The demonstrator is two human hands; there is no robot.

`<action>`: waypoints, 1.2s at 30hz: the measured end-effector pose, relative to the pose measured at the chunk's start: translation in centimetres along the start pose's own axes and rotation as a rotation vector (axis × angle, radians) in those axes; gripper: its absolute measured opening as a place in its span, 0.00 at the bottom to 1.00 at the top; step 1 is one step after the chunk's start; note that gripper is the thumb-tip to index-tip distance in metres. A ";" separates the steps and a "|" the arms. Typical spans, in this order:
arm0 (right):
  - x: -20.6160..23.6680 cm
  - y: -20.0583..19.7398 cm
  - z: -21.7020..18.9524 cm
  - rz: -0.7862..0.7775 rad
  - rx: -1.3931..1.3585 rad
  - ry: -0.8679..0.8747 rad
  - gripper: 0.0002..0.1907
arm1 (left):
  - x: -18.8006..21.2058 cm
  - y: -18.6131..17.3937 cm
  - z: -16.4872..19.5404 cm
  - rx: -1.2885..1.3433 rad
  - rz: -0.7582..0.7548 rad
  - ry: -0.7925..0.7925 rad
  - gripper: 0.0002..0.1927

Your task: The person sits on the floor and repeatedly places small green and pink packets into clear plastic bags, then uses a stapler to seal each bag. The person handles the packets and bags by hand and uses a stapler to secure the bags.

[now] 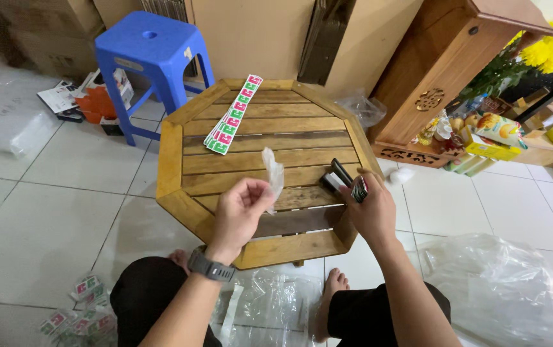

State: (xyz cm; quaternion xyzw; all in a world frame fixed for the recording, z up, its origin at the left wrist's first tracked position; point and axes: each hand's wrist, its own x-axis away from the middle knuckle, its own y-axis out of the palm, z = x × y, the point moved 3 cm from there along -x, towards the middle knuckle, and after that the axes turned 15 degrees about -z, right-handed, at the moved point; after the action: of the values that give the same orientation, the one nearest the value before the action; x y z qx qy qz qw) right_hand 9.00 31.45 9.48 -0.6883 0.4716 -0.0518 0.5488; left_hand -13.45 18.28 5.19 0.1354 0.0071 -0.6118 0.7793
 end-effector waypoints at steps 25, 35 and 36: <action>7.5 2.2 -11.8 -0.361 -0.995 0.049 0.12 | 9.4 0.0 7.1 -0.402 -0.175 0.175 0.12; 9.3 2.2 -10.7 -0.195 -1.080 0.076 0.10 | 8.6 -1.1 6.3 0.003 0.092 0.154 0.17; 9.5 2.2 -10.9 -0.172 -1.065 0.073 0.10 | 8.6 -1.2 6.3 0.078 0.083 0.202 0.18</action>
State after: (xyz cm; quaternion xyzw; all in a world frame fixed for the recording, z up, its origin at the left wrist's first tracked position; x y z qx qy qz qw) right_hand 6.49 17.17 7.72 -0.9052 0.3933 0.1257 0.1007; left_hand -13.37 8.46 9.54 0.2268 0.0562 -0.5619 0.7935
